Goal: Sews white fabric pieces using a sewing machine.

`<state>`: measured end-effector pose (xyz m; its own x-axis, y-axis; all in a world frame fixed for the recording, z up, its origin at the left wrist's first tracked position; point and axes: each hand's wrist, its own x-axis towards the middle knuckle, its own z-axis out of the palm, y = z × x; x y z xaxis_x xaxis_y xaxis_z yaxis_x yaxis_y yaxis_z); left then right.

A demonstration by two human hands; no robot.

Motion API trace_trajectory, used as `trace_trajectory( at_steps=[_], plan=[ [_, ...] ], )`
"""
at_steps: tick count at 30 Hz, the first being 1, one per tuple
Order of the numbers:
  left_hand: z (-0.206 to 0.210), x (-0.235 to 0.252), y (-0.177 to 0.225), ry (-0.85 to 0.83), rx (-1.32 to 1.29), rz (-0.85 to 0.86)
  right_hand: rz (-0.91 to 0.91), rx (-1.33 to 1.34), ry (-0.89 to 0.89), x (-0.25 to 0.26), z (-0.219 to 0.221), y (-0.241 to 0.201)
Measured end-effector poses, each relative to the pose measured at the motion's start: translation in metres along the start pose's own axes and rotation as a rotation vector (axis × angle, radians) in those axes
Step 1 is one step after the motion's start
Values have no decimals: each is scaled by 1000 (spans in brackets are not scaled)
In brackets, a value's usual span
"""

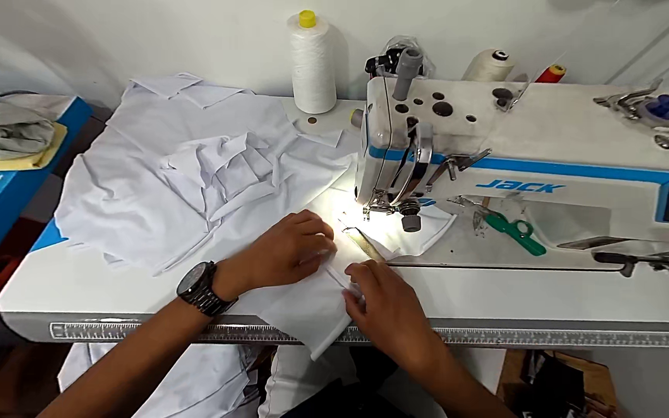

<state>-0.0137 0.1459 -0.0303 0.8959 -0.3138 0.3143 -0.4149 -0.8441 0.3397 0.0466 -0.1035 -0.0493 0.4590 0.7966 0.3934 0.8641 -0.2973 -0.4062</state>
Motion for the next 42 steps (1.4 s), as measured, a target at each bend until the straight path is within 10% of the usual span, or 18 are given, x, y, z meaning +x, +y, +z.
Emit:
trace_trajectory(
  at_steps=[10, 26, 34, 39, 42],
  plan=[
    [-1, 9, -15, -5, -82, -20, 369, 283, 15, 2, -12, 13],
    [26, 29, -8, 64, 195, -306, 363, -75, 244, 7, 10, 8],
    [26, 31, 21, 48, 369, -39, 96, -287, 251, 5, 2, 13],
    [55, 10, 75, -17, 407, -409, -99, -71, -99, 21, -14, 51],
    [53, 1, 58, -48, 277, -354, -60, -77, -113, 11, -14, 55]
  ],
)
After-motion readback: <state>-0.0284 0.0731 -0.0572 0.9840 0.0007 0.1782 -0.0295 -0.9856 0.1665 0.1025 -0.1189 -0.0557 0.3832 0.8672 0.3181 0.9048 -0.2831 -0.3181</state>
